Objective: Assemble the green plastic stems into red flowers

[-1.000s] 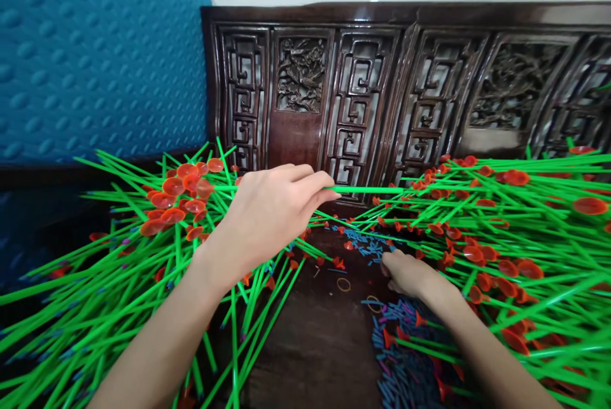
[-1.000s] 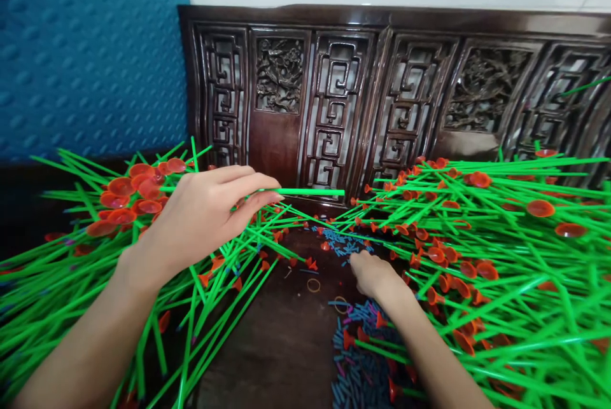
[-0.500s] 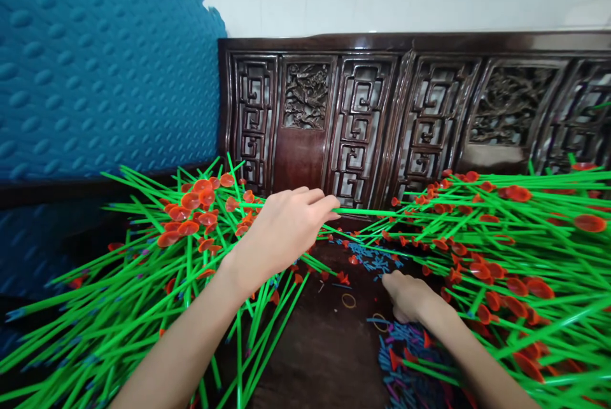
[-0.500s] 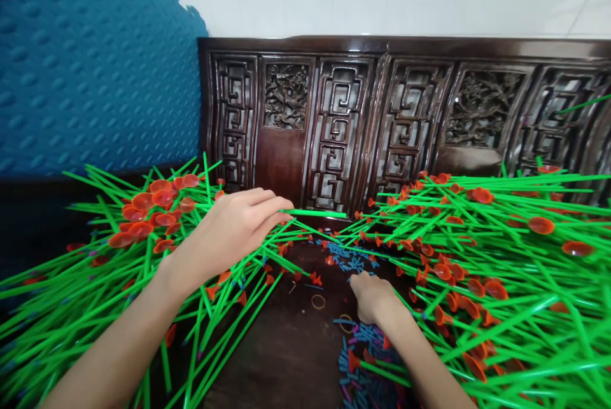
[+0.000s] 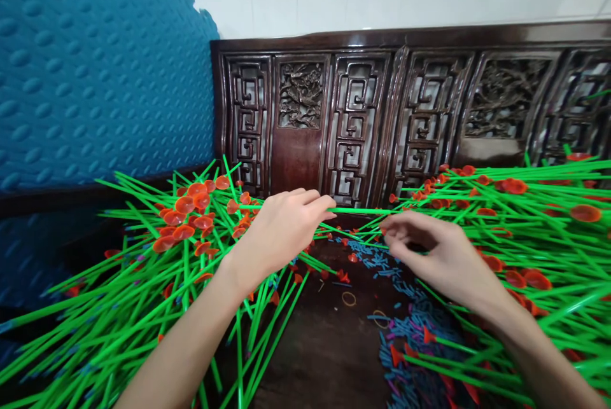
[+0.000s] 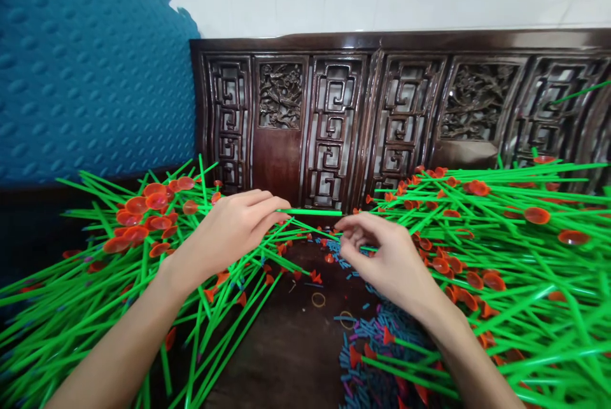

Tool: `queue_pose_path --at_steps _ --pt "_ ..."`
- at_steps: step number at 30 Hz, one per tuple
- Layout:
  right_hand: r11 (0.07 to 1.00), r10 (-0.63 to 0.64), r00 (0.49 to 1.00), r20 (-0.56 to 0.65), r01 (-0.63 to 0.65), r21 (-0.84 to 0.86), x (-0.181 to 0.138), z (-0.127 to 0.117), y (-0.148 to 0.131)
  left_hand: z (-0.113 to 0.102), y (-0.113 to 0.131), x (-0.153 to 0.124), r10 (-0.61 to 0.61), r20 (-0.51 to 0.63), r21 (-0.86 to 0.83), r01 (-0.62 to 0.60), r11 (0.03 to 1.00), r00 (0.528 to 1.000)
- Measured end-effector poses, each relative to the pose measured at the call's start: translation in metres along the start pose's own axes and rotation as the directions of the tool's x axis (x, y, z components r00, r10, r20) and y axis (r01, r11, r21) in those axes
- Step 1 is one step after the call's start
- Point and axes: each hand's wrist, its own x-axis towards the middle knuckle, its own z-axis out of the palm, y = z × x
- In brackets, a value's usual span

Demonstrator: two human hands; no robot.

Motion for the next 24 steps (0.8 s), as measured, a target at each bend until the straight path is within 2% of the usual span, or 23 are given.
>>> queue_pose_path --at_steps 3,6,10,14,20,24 --pt "0.977 0.022 0.965 -0.263 0.035 0.210 -0.002 -0.008 -0.016 0.002 -0.001 0.001 0.004 -0.016 -0.040 -0.005 0.999 1.000" --pt "0.949 0.081 0.929 -0.360 0.039 0.314 -0.003 -0.011 -0.022 0.004 -0.002 0.001 -0.007 -0.024 -0.095 0.004 0.995 1.000" --pt "0.919 0.073 0.932 -0.356 0.075 0.386 -0.001 -0.011 -0.024 0.004 -0.001 0.001 -0.024 -0.021 -0.140 0.021 0.990 0.999" --pt "0.915 0.046 0.929 -0.367 0.108 0.389 -0.001 -0.010 -0.025 0.006 -0.002 0.000 -0.026 -0.010 -0.147 0.024 0.989 1.000" --pt "0.876 0.014 0.907 -0.422 0.192 0.442 -0.001 -0.007 -0.026 0.006 -0.003 -0.001 -0.042 0.000 -0.181 0.041 0.983 0.999" --pt "0.864 0.024 0.916 -0.400 0.183 0.470 -0.001 -0.006 -0.025 0.006 -0.002 0.000 -0.039 -0.011 -0.189 0.036 0.981 0.999"
